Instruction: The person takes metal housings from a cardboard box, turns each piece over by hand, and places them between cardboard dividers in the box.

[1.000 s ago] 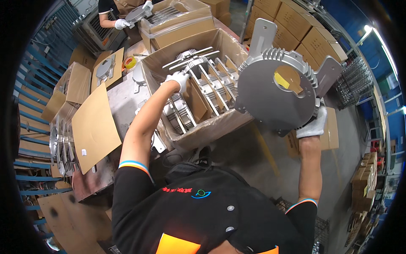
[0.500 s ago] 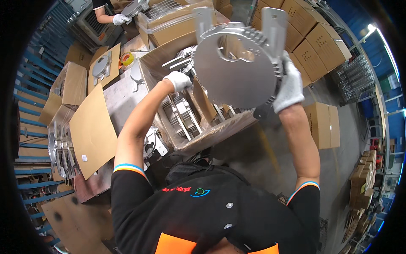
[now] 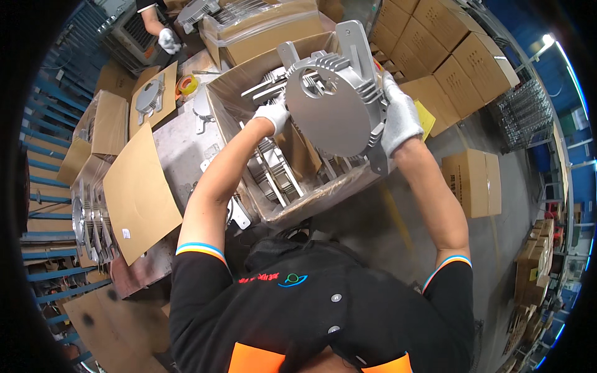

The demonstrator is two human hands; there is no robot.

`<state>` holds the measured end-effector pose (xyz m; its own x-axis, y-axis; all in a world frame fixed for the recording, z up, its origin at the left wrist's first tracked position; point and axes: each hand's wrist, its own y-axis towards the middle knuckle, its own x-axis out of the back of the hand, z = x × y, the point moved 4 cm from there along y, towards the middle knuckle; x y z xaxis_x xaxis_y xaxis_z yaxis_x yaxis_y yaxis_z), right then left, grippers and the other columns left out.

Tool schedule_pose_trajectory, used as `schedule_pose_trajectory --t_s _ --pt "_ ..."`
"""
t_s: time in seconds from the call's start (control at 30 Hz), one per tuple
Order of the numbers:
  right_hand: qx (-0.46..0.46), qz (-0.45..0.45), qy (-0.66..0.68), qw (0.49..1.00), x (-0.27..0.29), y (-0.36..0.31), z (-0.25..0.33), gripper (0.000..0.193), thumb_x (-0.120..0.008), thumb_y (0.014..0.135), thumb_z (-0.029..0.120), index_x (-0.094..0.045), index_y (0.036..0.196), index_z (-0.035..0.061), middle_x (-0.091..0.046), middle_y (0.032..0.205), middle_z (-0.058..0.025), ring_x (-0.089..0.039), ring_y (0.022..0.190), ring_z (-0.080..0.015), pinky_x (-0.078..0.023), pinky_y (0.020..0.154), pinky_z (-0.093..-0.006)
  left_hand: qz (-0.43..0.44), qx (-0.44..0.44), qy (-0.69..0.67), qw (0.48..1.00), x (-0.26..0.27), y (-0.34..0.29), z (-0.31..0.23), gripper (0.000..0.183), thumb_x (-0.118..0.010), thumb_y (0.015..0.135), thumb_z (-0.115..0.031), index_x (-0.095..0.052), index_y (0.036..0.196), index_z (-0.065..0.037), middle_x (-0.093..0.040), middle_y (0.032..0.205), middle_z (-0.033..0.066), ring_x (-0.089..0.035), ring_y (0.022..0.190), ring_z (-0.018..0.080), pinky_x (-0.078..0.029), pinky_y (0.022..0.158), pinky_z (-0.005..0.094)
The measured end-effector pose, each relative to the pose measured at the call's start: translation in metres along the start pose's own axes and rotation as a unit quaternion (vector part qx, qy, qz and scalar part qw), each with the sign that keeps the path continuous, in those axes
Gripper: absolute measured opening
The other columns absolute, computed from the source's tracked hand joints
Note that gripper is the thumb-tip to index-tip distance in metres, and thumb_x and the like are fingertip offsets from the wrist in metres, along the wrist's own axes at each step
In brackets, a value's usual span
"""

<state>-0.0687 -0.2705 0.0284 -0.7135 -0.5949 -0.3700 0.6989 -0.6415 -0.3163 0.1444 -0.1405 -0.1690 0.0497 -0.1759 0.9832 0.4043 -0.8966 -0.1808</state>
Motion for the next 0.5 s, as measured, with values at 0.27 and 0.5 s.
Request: schedule_pose_trajectory --t_s 0.27,0.5 --pt "0.018 0.026 0.041 0.999 -0.001 0.007 -0.006 0.034 -0.045 0.09 0.03 -0.055 0.108 0.0025 -0.06 0.097 -0.0076 -0.058 0.085 -0.0164 -0.048 0.074 -0.0298 0.124 -0.056 0.016 0.991 -0.027 0.008 -0.01 0.028 -0.043 0.081 -0.014 -0.063 0.099 -0.007 -0.062 0.1 0.0137 -0.061 0.091 0.0288 -0.048 0.074 0.0363" --pt "-0.029 0.069 0.041 0.996 -0.019 0.008 -0.019 0.037 -0.043 0.091 0.034 -0.051 0.113 0.0058 -0.058 0.103 -0.0082 -0.058 0.085 -0.0183 -0.049 0.072 -0.0316 -0.123 -0.199 -0.105 0.967 -0.048 0.013 -0.002 0.023 -0.044 0.08 -0.013 -0.062 0.092 -0.006 -0.063 0.089 0.0172 -0.061 0.081 0.032 -0.049 0.068 0.0367"
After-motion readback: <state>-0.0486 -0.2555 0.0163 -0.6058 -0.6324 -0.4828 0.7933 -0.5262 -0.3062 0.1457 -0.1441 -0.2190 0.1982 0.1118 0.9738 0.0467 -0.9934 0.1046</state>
